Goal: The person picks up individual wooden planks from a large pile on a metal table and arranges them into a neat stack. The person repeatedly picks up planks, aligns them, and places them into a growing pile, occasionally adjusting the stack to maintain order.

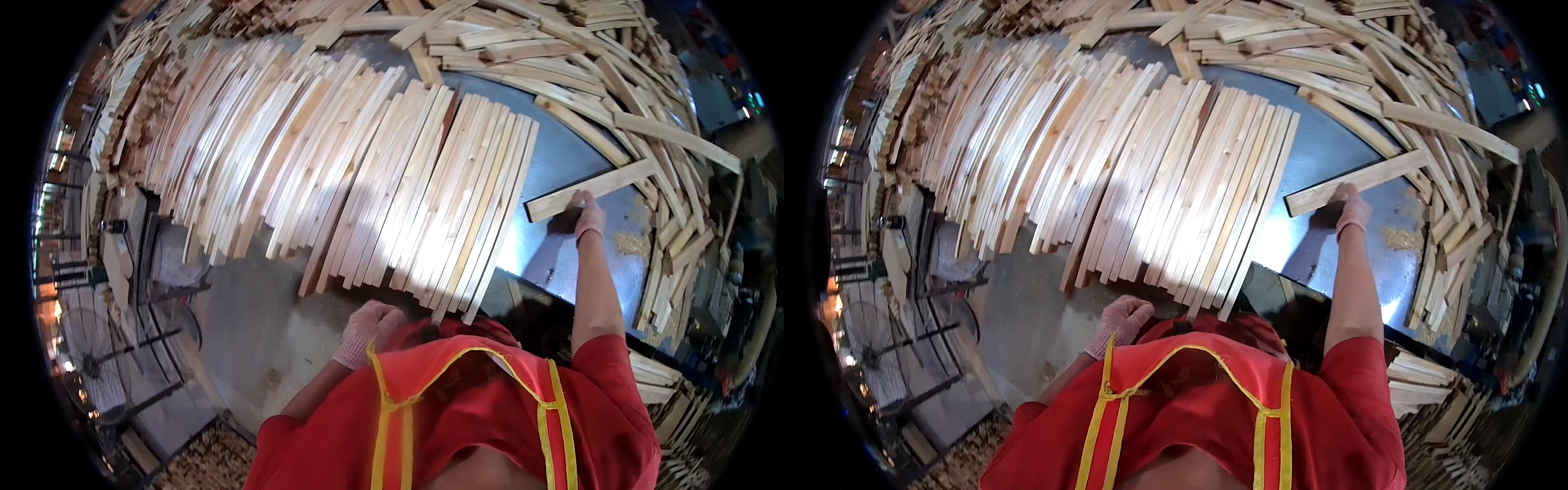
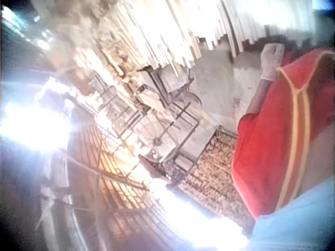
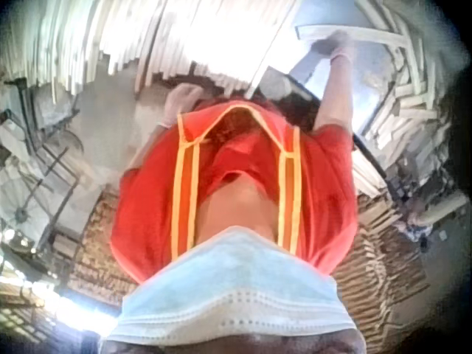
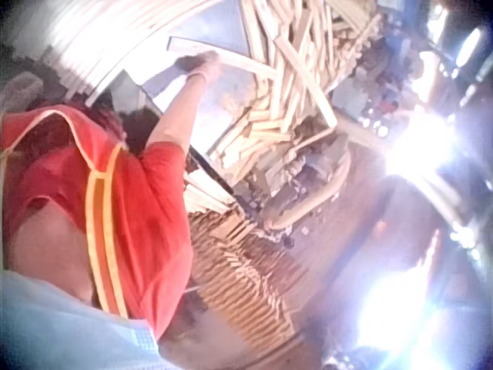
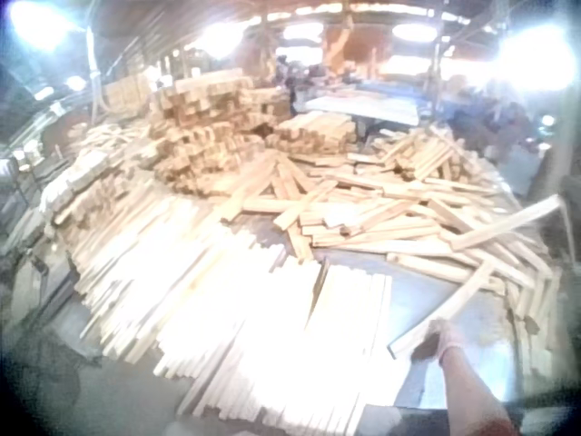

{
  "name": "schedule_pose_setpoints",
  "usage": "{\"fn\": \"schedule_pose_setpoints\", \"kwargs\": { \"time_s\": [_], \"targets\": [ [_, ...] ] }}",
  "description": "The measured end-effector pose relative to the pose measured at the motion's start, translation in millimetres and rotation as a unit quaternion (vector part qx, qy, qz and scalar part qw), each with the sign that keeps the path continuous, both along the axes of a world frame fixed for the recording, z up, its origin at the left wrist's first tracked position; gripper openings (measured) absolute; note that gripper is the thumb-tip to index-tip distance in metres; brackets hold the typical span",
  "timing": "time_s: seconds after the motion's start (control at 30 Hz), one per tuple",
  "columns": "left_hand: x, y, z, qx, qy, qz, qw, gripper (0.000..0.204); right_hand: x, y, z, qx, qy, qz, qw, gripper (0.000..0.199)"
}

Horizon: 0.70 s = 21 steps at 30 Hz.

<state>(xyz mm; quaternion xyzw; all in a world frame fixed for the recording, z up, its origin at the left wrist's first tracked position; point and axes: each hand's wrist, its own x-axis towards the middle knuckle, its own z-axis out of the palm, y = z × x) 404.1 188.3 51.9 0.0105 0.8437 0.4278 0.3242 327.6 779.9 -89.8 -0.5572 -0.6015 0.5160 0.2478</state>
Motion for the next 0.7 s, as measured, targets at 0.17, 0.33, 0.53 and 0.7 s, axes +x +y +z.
{"fn": "schedule_pose_setpoints", "kwargs": {
  "time_s": [0.17, 0.33, 0.53, 0.7],
  "targets": [
    [19.4, 18.3, -66.2, 0.318, -0.269, 0.365, 0.833, 0.046, -23.7, 10.2, 3.4, -0.162, 0.129, 0.066, 0.976, 0.026],
    [16.4, 35.3, -149.0, 0.472, -0.324, 0.495, 0.654, 0.052, 51.5, -81.7, 29.8, -0.04, 0.045, 0.315, 0.947, 0.043],
    [4.7, 33.1, -126.5, 0.432, -0.328, 0.445, 0.713, 0.057, 47.5, -195.9, 91.1, -0.264, 0.033, 0.483, 0.834, 0.086],
    [-18.5, 47.5, -97.1, 0.355, -0.239, 0.365, 0.827, 0.072, 55.5, -218.3, 64.1, -0.034, -0.037, 0.501, 0.864, 0.092]
  ]
}}
